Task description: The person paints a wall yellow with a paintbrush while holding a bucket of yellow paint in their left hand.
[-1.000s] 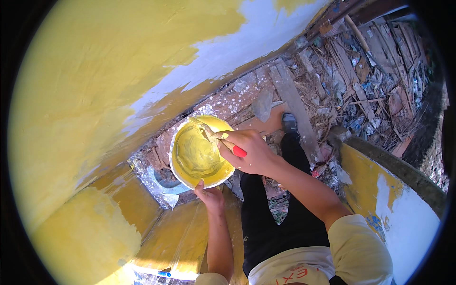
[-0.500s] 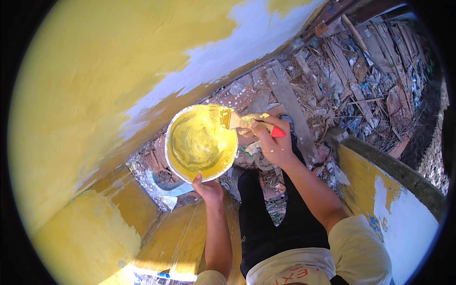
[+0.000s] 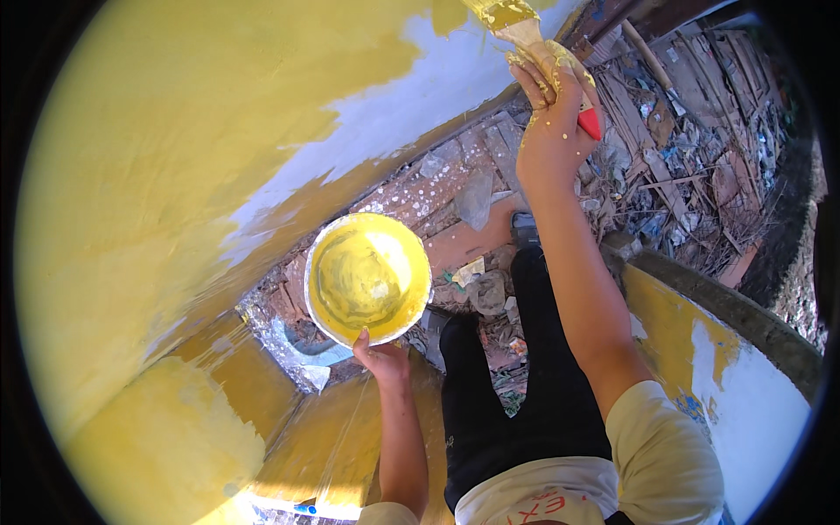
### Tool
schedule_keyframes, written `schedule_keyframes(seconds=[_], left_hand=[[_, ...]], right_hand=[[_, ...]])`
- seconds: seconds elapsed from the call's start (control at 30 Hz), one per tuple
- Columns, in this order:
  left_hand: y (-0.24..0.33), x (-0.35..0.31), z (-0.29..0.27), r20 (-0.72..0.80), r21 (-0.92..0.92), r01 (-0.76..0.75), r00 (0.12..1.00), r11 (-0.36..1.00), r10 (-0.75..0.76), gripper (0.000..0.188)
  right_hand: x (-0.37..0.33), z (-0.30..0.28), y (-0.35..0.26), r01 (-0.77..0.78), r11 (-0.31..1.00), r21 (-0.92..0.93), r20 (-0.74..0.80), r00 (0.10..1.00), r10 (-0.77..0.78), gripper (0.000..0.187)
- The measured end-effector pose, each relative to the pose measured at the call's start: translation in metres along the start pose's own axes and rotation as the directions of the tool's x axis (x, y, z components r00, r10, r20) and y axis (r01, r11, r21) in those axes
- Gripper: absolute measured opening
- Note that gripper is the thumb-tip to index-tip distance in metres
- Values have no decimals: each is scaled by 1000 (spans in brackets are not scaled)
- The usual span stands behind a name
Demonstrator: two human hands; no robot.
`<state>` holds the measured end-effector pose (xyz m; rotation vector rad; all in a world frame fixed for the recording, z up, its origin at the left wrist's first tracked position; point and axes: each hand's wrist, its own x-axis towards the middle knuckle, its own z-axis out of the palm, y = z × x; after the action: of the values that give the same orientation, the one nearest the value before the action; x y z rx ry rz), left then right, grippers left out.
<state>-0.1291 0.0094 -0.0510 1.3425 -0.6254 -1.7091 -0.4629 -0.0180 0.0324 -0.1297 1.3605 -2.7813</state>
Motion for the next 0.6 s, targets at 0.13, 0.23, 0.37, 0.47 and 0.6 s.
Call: schedule_keyframes(seconds=[0.13,0.23,0.37,0.47,0.6], left_hand=[[-1,-4,2,28,14,25,999,1000,-26,64],[-1,-3,-2,57,56,-7,998,998,3,64],[0,-2,-12,51,60,-3,999,998,0,64],[-1,0,-19,55,53,11,998,999,-14,64],[-4,-4,-20,40,-1,32,999,999,-32,61]], right_hand=[[-4,-24,42,-158,979,-126,-112,983,145,27],[0,-17,54,-119,986,-119,-52,992,114,27],[3,22,6,56,996,-67,73,996,-51,24],[-5,19,-2,43,999,-3,68,997,-43,29],[-14,-2,33,-84,996,-39,-68,994,81,30]])
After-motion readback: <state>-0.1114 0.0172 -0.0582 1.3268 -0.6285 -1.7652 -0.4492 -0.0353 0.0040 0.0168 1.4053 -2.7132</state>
